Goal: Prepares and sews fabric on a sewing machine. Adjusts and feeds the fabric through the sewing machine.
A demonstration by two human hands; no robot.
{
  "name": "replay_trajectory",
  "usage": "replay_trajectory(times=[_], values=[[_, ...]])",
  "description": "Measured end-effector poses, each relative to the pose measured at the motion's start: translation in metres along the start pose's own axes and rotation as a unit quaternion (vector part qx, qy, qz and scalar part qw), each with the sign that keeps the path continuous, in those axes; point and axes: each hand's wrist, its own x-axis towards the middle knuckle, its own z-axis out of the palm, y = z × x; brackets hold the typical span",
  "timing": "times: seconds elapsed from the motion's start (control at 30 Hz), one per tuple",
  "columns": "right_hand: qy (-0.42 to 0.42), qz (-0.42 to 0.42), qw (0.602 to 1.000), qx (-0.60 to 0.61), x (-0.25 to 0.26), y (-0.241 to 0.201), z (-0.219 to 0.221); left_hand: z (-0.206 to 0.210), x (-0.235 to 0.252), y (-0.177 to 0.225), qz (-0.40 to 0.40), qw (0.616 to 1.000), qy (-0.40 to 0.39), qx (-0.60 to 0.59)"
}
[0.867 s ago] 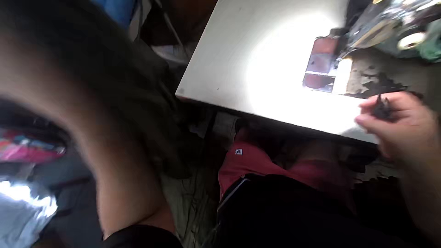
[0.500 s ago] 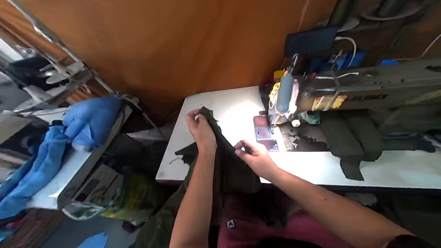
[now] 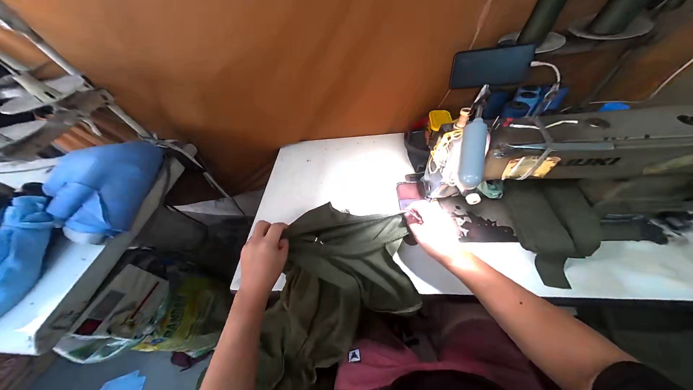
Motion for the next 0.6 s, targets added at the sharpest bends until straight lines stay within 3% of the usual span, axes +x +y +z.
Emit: replay_trajectory(times=[0.13, 0.2, 0.27, 0.37, 0.43, 0.53, 0.6], values=[[0.046, -0.005, 0.998, 0.050, -0.014, 0.019, 0.008, 0.014, -0.033, 0.007, -0.049, 0.979, 0.078, -0.184], [0.085, -0.029, 0.991, 0.095, -0.031, 0.031, 0.013, 0.010, -0.028, 0.026, -0.087, 0.913, 0.090, -0.388], [0.039, -0.031, 0.987, 0.156, -0.063, 0.029, 0.003, -0.001, -0.006, 0.054, -0.092, 0.879, 0.094, -0.459], [-0.086, -0.055, 0.974, 0.200, -0.115, 0.025, -0.012, -0.002, 0.046, 0.085, 0.039, 0.954, 0.041, -0.295], [-0.162, -0.025, 0.961, 0.221, -0.138, 0.031, -0.017, 0.021, 0.082, 0.111, 0.106, 0.979, -0.087, -0.148], [-0.268, 0.113, 0.932, 0.217, -0.145, 0.041, -0.029, 0.095, 0.109, 0.152, 0.059, 0.948, -0.309, -0.059], [-0.310, 0.173, 0.914, 0.199, -0.136, 0.050, -0.039, 0.155, 0.115, 0.154, 0.145, 0.930, -0.337, -0.026]])
